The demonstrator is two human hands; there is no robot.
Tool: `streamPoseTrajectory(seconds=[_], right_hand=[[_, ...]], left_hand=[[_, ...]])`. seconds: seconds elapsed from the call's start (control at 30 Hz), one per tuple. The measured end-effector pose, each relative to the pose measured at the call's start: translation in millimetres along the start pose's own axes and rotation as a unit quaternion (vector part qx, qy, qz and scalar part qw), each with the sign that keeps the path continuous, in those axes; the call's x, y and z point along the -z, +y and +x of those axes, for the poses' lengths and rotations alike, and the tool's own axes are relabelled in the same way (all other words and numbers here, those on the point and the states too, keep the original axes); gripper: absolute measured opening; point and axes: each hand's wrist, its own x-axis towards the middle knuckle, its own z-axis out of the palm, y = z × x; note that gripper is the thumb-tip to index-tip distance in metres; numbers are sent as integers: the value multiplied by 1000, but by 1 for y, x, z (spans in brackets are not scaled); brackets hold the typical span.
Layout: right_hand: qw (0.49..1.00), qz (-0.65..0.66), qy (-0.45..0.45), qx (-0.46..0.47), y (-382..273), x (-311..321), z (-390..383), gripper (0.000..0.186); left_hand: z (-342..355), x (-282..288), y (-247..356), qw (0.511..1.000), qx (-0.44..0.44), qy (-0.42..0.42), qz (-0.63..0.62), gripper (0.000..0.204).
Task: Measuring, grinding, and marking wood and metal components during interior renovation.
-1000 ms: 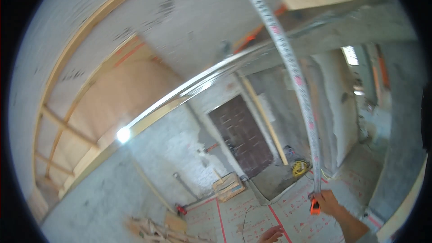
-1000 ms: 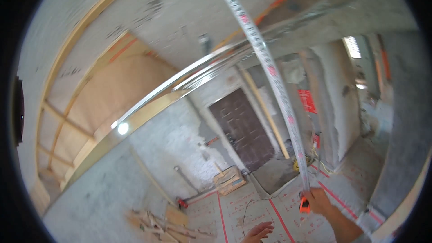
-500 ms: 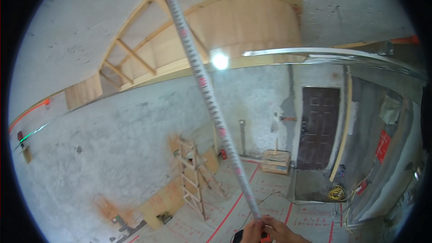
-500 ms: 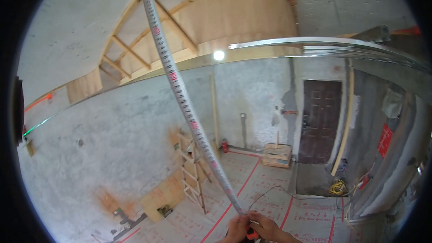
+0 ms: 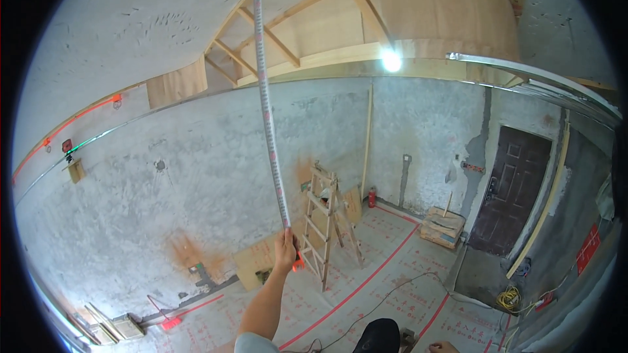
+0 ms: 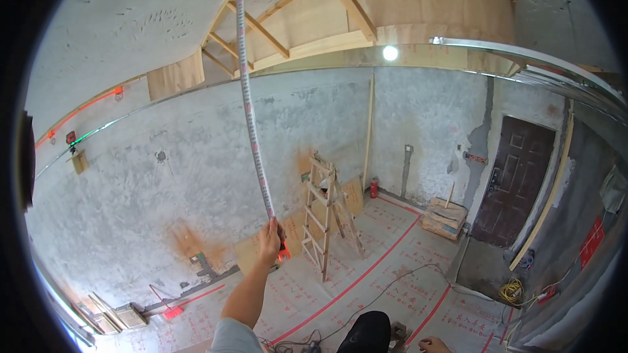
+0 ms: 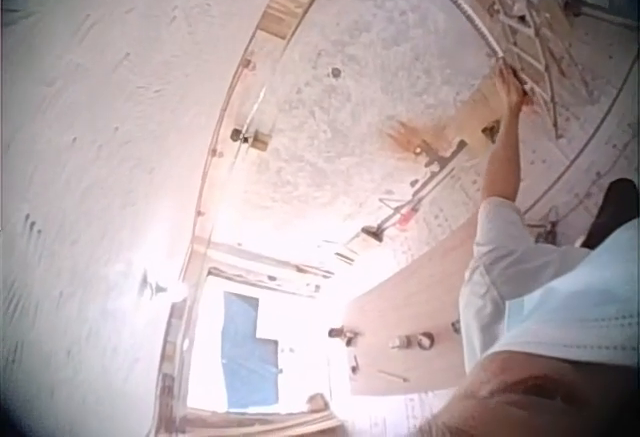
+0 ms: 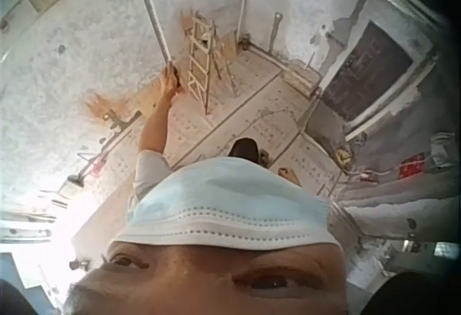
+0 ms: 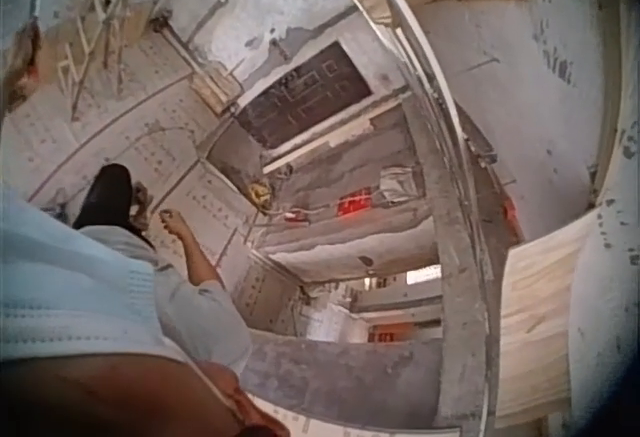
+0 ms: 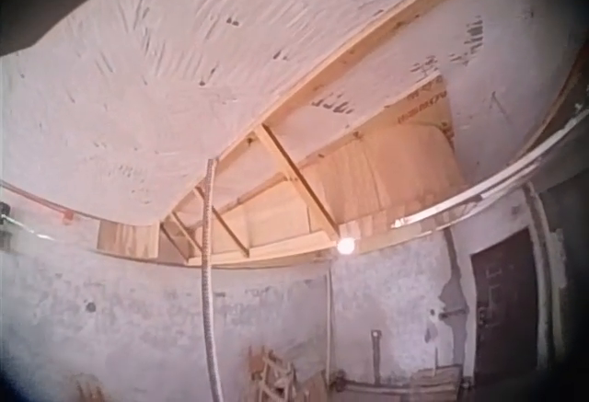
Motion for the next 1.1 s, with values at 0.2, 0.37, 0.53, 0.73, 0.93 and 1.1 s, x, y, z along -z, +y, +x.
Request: streamPoseTrajectory(seconds=[0.2,0.37,0.53,0.73,0.93,1.1], right_hand=[[999,34,33,4,38,-11,5,37],[998,38,42,-4,38,-6,24,35],[999,0,26,33,27,-4,53,34],[967,-150,196,65,90,-59,98,40],[963,-168,183,104,200,-65,171,56],[993,118,-21,-17,251,-41,173,54]], left_hand=[[31,-2,-6,998,25,-17,-49,48],[39,-6,-11,999,13,-19,-47,49],[48,-4,-15,1000,5,-6,-27,53],[51,-16,-14,993,63,-50,-87,60],[65,23,-23,997,69,4,-37,69],[84,21,-28,996,62,-20,-64,65]])
